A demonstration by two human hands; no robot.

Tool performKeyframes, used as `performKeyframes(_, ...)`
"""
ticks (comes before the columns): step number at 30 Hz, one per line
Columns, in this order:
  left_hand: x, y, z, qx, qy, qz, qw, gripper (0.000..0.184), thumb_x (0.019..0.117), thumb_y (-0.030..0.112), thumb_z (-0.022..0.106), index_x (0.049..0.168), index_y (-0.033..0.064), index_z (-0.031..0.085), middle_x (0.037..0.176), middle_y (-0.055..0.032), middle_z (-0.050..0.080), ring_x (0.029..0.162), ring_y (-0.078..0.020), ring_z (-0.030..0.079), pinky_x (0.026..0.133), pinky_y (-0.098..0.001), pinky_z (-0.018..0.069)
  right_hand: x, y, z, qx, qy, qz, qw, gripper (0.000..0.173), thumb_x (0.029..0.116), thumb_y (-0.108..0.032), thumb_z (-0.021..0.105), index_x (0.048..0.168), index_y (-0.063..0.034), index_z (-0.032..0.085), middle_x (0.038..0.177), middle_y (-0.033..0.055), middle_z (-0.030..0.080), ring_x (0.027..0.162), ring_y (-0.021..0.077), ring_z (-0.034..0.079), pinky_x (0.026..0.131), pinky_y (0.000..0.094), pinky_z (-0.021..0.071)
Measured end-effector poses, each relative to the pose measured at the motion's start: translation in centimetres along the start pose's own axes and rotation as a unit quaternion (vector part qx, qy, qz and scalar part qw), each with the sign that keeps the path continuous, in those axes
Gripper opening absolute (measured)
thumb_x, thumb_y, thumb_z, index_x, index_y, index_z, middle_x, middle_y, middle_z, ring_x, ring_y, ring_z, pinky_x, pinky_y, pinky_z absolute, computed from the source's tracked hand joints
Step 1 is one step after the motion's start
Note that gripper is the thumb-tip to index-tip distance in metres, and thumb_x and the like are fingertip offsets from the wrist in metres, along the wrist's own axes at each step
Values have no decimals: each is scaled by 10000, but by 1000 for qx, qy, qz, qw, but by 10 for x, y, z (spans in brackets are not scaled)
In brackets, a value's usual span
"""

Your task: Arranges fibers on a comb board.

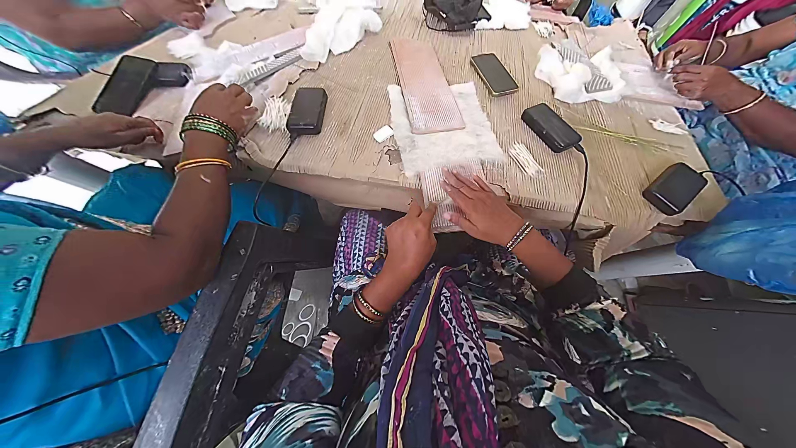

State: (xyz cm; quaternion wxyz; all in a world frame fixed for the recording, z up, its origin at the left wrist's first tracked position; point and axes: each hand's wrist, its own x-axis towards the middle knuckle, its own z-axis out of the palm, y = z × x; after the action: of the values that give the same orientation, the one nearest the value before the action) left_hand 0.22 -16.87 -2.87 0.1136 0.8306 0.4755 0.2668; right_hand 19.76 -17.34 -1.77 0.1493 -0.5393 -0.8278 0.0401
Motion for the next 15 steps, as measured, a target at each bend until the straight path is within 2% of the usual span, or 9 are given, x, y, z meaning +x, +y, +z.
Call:
performKeyframes(2, -2, 1, 0, 2, -3, 7, 1000, 344, 911, -20, 587, 1188, 66, 773, 876, -184, 697, 676, -349, 698, 557, -500, 547, 0, -3, 4, -27, -81, 6, 996, 787, 1042, -590, 364, 1569, -6, 383, 1679, 147, 294, 1559, 316, 272, 1229, 614, 195)
performKeyframes(6, -10, 0, -5, -10, -20, 30, 999, 317, 924, -12, 570, 1148, 54, 784, 868, -181, 711, 690, -349, 709, 568, -502, 554, -21, -12, -11, -40, -145, 28, 988, 869, 1021, -669, 305, 1591, -14, 338, 1687, 147, 270, 1570, 301, 243, 1236, 627, 150)
performKeyframes(8, -14, -1, -9, -18, -43, 39, 998, 309, 949, 8, 553, 1147, 58, 785, 853, -174, 701, 706, -345, 707, 593, -504, 559, -34, -18, -31, -37, -197, 48, 978, 855, 1028, -671, 278, 1597, -35, 337, 1685, 125, 286, 1570, 281, 246, 1248, 618, 102)
performKeyframes(10, -17, -1, -13, -28, -64, 38, 997, 311, 968, 18, 539, 1160, 57, 781, 872, -170, 711, 744, -347, 714, 637, -508, 564, -45, -20, -50, -27, -231, 54, 971, 808, 1046, -650, 238, 1562, -58, 425, 1666, 101, 340, 1560, 267, 276, 1253, 620, 70)
performKeyframes(11, -18, -3, -13, -34, -55, 42, 997, 304, 960, 6, 544, 1144, 49, 783, 872, -172, 712, 742, -349, 716, 636, -511, 565, -48, -19, -55, -11, -210, 48, 976, 743, 1069, -596, 245, 1497, -57, 526, 1617, 102, 430, 1534, 275, 338, 1246, 638, 78)
performKeyframes(12, -18, -6, -12, -38, -33, 54, 997, 300, 940, -14, 556, 1125, 39, 786, 865, -174, 713, 727, -349, 716, 617, -510, 565, -50, -16, -54, 5, -141, 32, 990, 653, 1087, -504, 283, 1357, -44, 659, 1504, 109, 568, 1469, 299, 448, 1229, 667, 128)
performKeyframes(13, -16, -10, -9, -36, -9, 65, 997, 301, 926, -29, 561, 1116, 35, 787, 866, -174, 715, 721, -348, 717, 602, -507, 565, -49, -12, -46, 10, -44, 13, 999, 576, 1078, -410, 326, 1230, -34, 735, 1392, 112, 660, 1395, 326, 537, 1198, 694, 199)
performKeyframes(14, -13, -14, -7, -34, 14, 72, 997, 304, 916, -43, 566, 1111, 33, 787, 868, -176, 716, 718, -350, 716, 595, -507, 563, -44, -9, -38, 7, 29, 4, 1000, 535, 1066, -356, 346, 1214, -29, 742, 1387, 110, 664, 1376, 335, 557, 1173, 707, 238)
performKeyframes(15, -9, -19, -3, -28, 35, 78, 996, 304, 905, -49, 569, 1100, 33, 788, 864, -172, 715, 711, -346, 715, 585, -504, 561, -37, -7, -30, 1, 70, 3, 998, 522, 1065, -348, 353, 1251, -33, 725, 1425, 108, 638, 1392, 332, 540, 1168, 704, 252)
